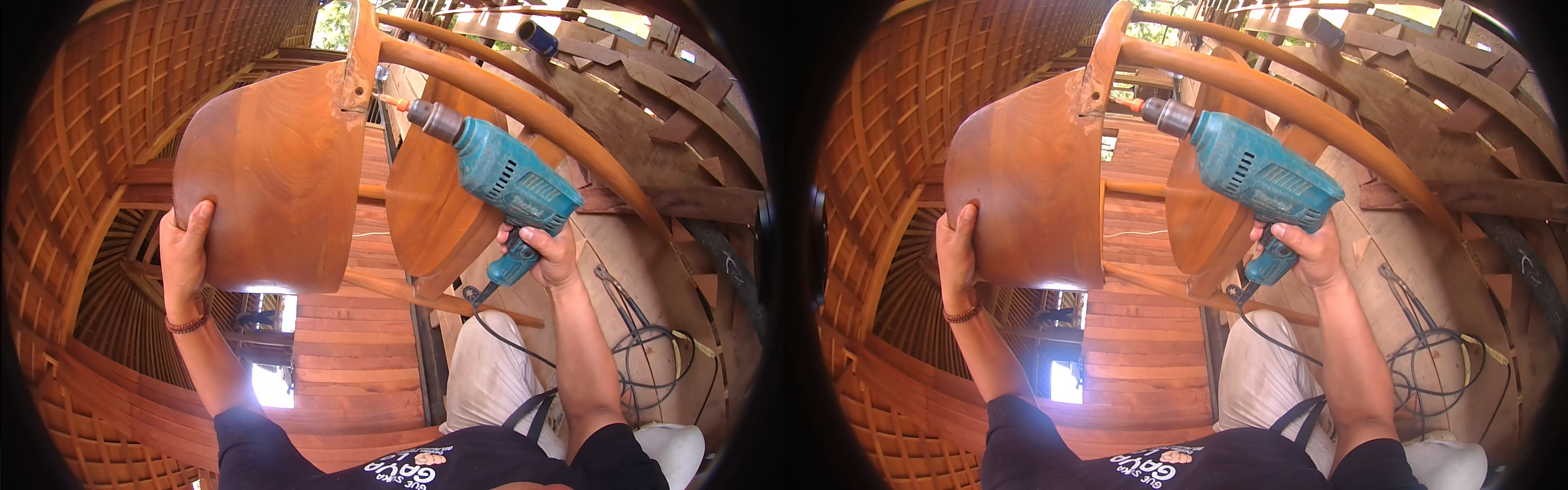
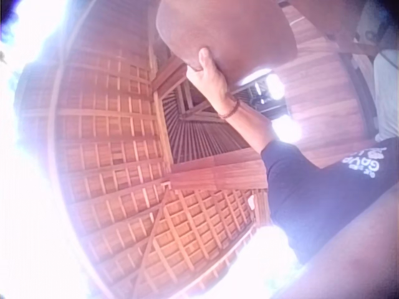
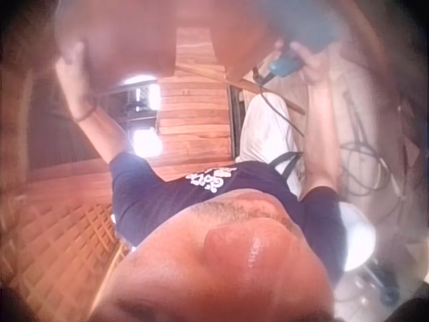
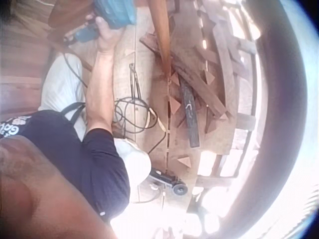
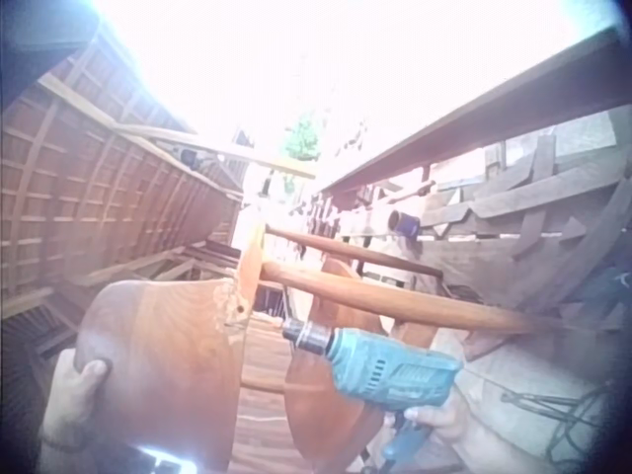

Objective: The person assembles a wooden chair by attaching the seat to the frame using a corded drill and an angle grinder. They position the seat, drill screws into the joints, and smooth the edges of the seat with the grinder.

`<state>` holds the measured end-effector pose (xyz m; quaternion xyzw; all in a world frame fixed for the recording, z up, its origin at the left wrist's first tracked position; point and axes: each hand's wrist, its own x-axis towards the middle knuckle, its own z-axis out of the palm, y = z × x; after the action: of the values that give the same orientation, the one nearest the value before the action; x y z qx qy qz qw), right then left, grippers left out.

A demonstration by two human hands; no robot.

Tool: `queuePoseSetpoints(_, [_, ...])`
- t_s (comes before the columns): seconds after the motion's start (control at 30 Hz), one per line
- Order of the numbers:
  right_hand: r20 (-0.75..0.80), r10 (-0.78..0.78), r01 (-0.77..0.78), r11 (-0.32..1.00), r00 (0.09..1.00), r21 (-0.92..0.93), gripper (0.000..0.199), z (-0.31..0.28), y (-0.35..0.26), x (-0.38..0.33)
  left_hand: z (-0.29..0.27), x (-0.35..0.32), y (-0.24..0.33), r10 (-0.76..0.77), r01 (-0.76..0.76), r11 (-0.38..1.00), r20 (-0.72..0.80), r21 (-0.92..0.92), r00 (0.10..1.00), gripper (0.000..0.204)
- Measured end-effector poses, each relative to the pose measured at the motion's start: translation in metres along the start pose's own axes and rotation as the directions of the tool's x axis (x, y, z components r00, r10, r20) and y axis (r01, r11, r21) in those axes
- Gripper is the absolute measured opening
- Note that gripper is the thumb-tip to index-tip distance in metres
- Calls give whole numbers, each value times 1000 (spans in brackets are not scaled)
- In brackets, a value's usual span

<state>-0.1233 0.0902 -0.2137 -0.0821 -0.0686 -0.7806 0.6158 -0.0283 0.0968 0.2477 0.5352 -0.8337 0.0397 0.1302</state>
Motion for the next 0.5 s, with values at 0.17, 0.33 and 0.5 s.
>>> queuePoseSetpoints(0.17, [-2, -25, 25, 1000, 1000, -8, 38, -2, 1, 3, 2, 2, 4, 0, 0, 1000, 12, -1, 1000, 29])
queuePoseSetpoints(0.33, [22, -20, 21, 1000, 1000, -19, 39, -4, 1, 7, 1, 3, 1, -11, 11, 1000, 0, 5, 1000, 30])
queuePoseSetpoints(0.5, [18, -38, 38, 999, 999, -23, 43, -3, 1, 9, -1, 4, 2, 9, -9, 1000, 21, 16, 1000, 30])
